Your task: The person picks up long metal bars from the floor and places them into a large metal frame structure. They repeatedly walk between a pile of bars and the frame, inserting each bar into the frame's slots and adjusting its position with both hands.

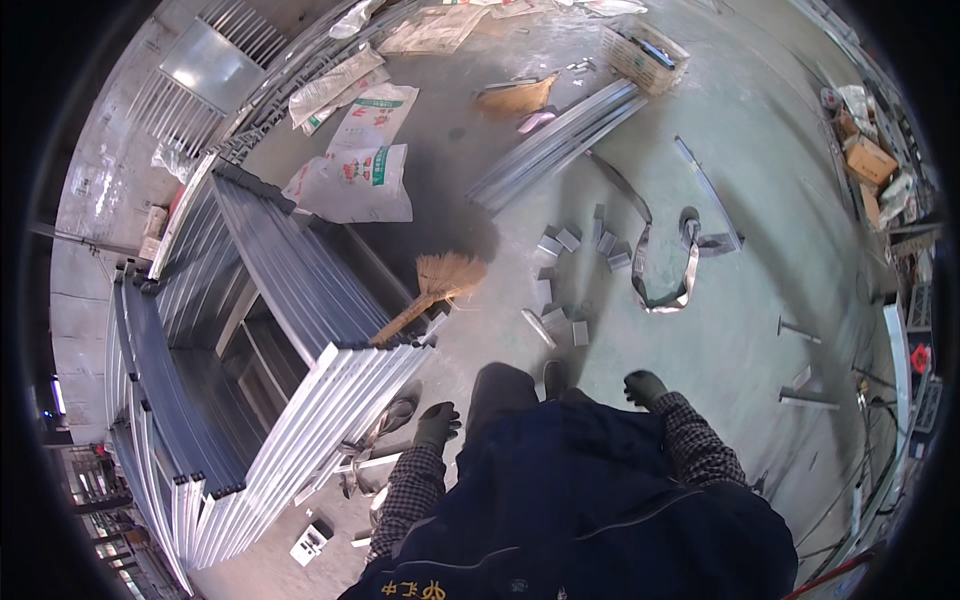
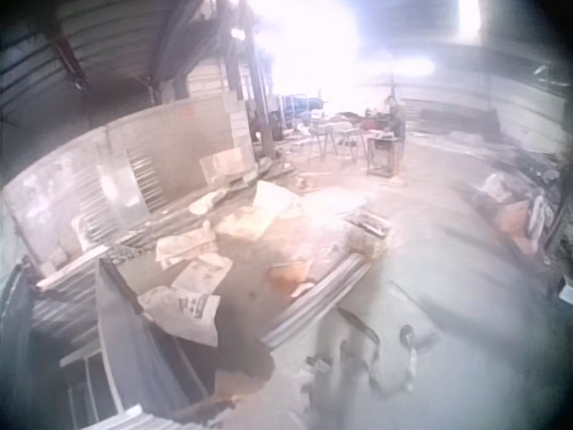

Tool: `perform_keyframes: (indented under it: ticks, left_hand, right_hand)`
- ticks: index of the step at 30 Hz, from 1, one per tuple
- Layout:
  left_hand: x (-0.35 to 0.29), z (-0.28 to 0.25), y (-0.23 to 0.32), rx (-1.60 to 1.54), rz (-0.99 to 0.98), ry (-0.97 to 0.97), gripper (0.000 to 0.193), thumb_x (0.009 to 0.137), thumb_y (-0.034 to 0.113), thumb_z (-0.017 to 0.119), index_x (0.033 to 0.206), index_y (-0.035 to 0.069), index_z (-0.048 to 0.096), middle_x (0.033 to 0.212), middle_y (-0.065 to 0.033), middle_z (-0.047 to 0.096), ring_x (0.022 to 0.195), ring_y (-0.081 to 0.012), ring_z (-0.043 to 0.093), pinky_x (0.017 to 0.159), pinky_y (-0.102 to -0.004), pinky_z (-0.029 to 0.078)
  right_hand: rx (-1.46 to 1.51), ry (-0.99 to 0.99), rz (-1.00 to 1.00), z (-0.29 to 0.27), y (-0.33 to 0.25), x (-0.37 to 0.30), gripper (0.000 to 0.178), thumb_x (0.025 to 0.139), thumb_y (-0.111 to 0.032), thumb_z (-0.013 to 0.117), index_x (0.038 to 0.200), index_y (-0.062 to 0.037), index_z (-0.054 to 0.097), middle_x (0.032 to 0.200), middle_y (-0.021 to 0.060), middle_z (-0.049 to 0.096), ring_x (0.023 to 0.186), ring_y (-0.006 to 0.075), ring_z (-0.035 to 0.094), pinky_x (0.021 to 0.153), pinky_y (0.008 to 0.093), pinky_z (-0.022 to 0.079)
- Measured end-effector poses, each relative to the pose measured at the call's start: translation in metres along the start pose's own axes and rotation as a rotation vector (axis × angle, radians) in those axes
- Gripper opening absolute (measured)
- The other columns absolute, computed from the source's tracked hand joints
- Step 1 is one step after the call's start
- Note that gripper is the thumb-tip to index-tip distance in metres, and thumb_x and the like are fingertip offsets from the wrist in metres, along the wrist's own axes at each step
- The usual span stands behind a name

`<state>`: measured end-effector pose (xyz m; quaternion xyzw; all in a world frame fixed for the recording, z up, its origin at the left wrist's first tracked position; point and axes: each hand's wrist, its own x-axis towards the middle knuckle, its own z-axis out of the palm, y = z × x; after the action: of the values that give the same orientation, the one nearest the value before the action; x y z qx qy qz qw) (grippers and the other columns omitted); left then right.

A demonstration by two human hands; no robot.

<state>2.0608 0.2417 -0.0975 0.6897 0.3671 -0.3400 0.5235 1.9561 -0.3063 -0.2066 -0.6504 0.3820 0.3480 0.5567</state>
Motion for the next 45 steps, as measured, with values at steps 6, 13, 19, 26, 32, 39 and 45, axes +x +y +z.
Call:
perform_keyframes:
  ticks: [6, 13, 19, 26, 32, 39, 45]
  left_hand:
    - [0.119, 0.026, 0.146, -0.106, -0.026, -0.045, 0.043, 0.103, 0.037, 0.070, 0.133, 0.005, 0.068, 0.107, -0.0080, 0.078, 0.081, -0.0164, 0.073, 0.066, -0.0321, 0.056]
    - [0.251, 0.063, 0.312, 0.033, -0.070, -0.194, 0.048, 0.103, 0.042, 0.071, 0.132, 0.003, 0.068, 0.106, -0.0081, 0.076, 0.086, -0.0165, 0.072, 0.073, -0.0320, 0.057]
    - [0.344, 0.106, 0.388, -0.050, -0.204, -0.164, 0.045, 0.103, 0.038, 0.071, 0.132, 0.004, 0.068, 0.106, -0.0076, 0.075, 0.086, -0.0167, 0.071, 0.073, -0.0309, 0.056]
    - [0.528, 0.177, 0.412, -0.269, -0.282, -0.077, 0.047, 0.102, 0.043, 0.073, 0.128, 0.004, 0.068, 0.105, -0.0080, 0.075, 0.086, -0.0179, 0.072, 0.074, -0.0317, 0.059]
    - [0.727, 0.230, 0.428, -0.300, -0.256, 0.011, 0.055, 0.102, 0.056, 0.068, 0.130, 0.008, 0.067, 0.111, -0.0054, 0.073, 0.089, -0.0171, 0.069, 0.077, -0.0338, 0.058]
    - [0.818, 0.272, 0.450, -0.204, -0.223, 0.076, 0.069, 0.100, 0.073, 0.059, 0.138, 0.017, 0.061, 0.118, -0.0034, 0.068, 0.095, -0.0162, 0.065, 0.086, -0.0337, 0.053]
    - [0.820, 0.278, 0.444, -0.485, -0.283, 0.018, 0.057, 0.102, 0.070, 0.060, 0.127, 0.018, 0.061, 0.113, -0.0060, 0.066, 0.103, -0.0273, 0.070, 0.087, -0.0393, 0.055]
  right_hand:
    - [0.052, 0.135, -0.145, -0.029, -0.237, 0.061, 0.046, 0.101, -0.039, 0.065, 0.131, -0.0043, 0.068, 0.102, 0.0087, 0.075, 0.079, 0.0180, 0.071, 0.065, 0.0325, 0.054]
    - [0.104, 0.161, -0.131, 0.023, -0.398, 0.121, 0.041, 0.104, -0.031, 0.067, 0.134, -0.0041, 0.069, 0.111, 0.0109, 0.077, 0.088, 0.0164, 0.074, 0.073, 0.0328, 0.058]
    - [-0.020, 0.038, -0.404, 0.103, -0.525, 0.171, 0.039, 0.105, -0.021, 0.068, 0.137, -0.0003, 0.067, 0.118, 0.0115, 0.076, 0.108, 0.0163, 0.073, 0.095, 0.0307, 0.057]
    - [0.189, -0.326, -0.170, 0.180, -0.563, 0.374, 0.033, 0.109, -0.018, 0.067, 0.137, -0.0016, 0.067, 0.112, 0.0039, 0.072, 0.096, 0.0108, 0.067, 0.085, 0.0277, 0.056]
    - [0.324, -0.302, -0.056, 0.192, -0.559, 0.471, 0.040, 0.107, -0.019, 0.065, 0.139, 0.0036, 0.065, 0.108, 0.0112, 0.074, 0.097, 0.0150, 0.070, 0.086, 0.0297, 0.056]
    - [0.495, -0.357, 0.028, 0.177, -0.582, 0.492, 0.038, 0.110, -0.014, 0.066, 0.144, 0.0014, 0.061, 0.117, 0.0078, 0.074, 0.111, 0.0114, 0.070, 0.093, 0.0238, 0.055]
    - [0.598, -0.432, 0.195, 0.170, -0.598, 0.494, 0.041, 0.109, -0.020, 0.066, 0.144, 0.0011, 0.061, 0.116, 0.0061, 0.072, 0.104, 0.0115, 0.068, 0.094, 0.0258, 0.054]
